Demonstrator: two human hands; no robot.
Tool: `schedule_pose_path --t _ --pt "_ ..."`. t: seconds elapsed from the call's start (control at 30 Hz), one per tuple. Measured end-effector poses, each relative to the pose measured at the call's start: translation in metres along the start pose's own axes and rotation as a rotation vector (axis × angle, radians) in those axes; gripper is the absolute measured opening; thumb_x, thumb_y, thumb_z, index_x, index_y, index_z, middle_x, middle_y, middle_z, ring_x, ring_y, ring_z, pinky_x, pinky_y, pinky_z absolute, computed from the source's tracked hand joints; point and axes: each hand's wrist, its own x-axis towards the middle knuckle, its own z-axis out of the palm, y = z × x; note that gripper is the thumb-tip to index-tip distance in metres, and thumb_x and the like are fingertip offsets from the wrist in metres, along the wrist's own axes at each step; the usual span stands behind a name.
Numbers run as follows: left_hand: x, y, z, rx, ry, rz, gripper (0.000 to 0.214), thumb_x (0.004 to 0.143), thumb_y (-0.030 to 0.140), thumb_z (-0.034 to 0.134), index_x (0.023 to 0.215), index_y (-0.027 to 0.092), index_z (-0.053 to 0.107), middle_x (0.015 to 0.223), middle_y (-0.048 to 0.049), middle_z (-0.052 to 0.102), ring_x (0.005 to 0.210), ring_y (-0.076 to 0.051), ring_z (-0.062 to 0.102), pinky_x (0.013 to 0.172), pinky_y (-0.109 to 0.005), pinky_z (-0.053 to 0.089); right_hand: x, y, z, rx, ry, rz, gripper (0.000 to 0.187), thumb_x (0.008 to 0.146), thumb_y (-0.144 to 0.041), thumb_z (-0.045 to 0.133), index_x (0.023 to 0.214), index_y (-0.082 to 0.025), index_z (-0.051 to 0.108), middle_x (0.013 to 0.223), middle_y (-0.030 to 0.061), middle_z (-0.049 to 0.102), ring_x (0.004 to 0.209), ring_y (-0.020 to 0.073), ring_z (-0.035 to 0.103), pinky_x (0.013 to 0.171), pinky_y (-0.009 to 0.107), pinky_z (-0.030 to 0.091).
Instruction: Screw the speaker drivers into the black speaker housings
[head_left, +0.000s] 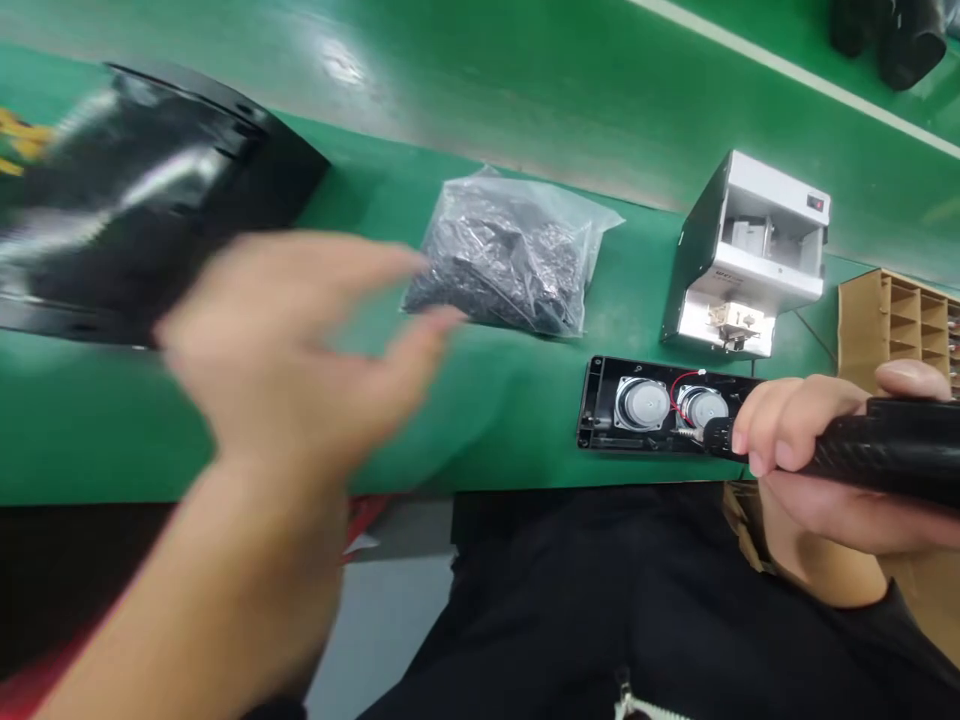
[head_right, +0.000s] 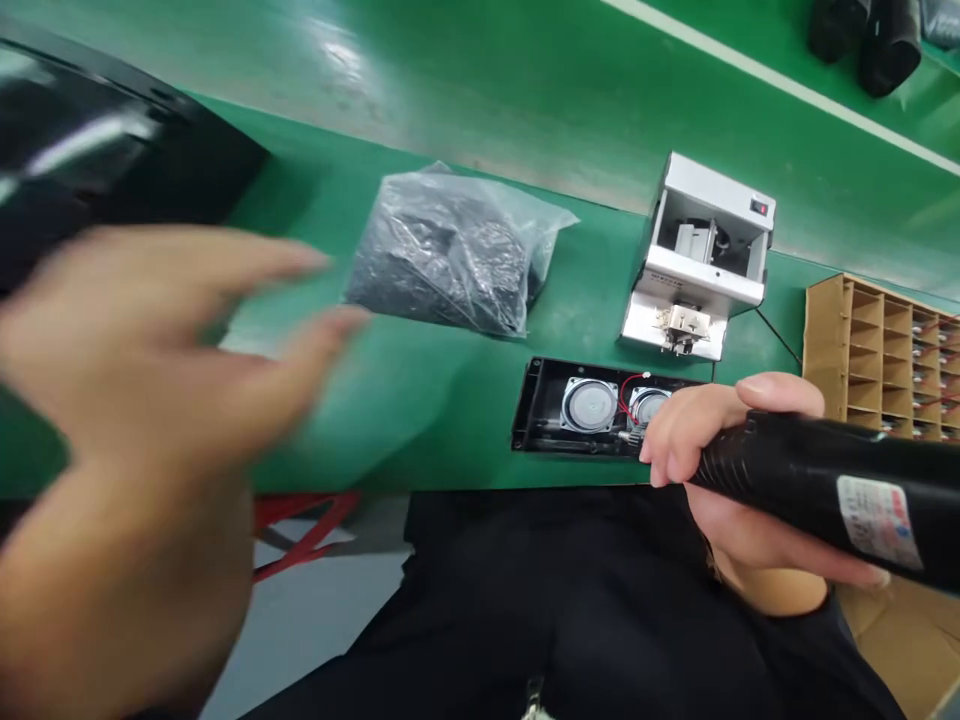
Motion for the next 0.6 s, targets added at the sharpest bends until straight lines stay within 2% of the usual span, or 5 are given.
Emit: schedule_pose_path --t 0.07,0.2,0.3,0.43,0.6 --pt "-0.007 0.042 0.029 0.041 0.046 0.233 0.024 0.104 0.031 0.073 0.125 0.039 0.079 0.125 0.0002 0.087 0.105 -0.029 0.079 0.089 -0.050 0.059 -0.004 0.009 -0.003 -0.047 -0.025 -0.016 0.084 0.089 -0.095 0.059 0.133 -0.024 0.072 0.073 0.0008 0.071 0.052 0.0205 0.065 0.049 0.041 0.059" --pt "-0.001 0.089 0.070 0.105 -0.197 0.354 0.013 0.105 0.027 0.077 0.116 0.024 0.082 0.122 -0.0043 0.087 0.100 -0.025 0.075 0.078 -0.043 0.048 -0.006 0.015 -0.003 -0.083 -0.004 -0.053 0.085 0.088 -0.094 0.060 0.130 -0.021 0.073 0.071 0.0020 0.070 0.051 0.0196 0.063 0.048 0.041 0.059" --pt "0.006 0.094 0.079 0.128 -0.292 0.306 0.013 0.107 0.028 0.075 0.115 0.023 0.082 0.124 -0.0061 0.086 0.099 -0.026 0.072 0.079 -0.043 0.045 -0.003 0.017 -0.002 -0.119 0.017 -0.016 0.068 0.096 -0.080 0.065 0.126 -0.020 0.074 0.067 -0.0007 0.068 0.049 0.0185 0.061 0.049 0.040 0.059" --pt "0.008 0.094 0.078 0.162 -0.312 0.277 0.018 0.111 0.023 0.064 0.114 0.022 0.081 0.118 -0.0071 0.085 0.095 -0.026 0.069 0.078 -0.043 0.042 -0.001 0.017 -0.004 -0.264 -0.030 -0.055 0.043 0.088 -0.038 0.088 0.127 -0.028 0.073 0.064 -0.0074 0.065 0.045 0.0162 0.057 0.051 0.038 0.059" --pt "0.013 0.102 0.078 0.216 -0.363 0.251 0.020 0.104 0.014 0.065 0.108 0.024 0.081 0.100 -0.0075 0.080 0.089 -0.028 0.067 0.074 -0.044 0.040 0.001 0.015 -0.004 -0.276 -0.053 0.033 0.039 0.093 -0.051 0.081 0.126 -0.032 0.075 0.062 -0.0059 0.066 0.045 0.0188 0.059 0.050 0.040 0.059"
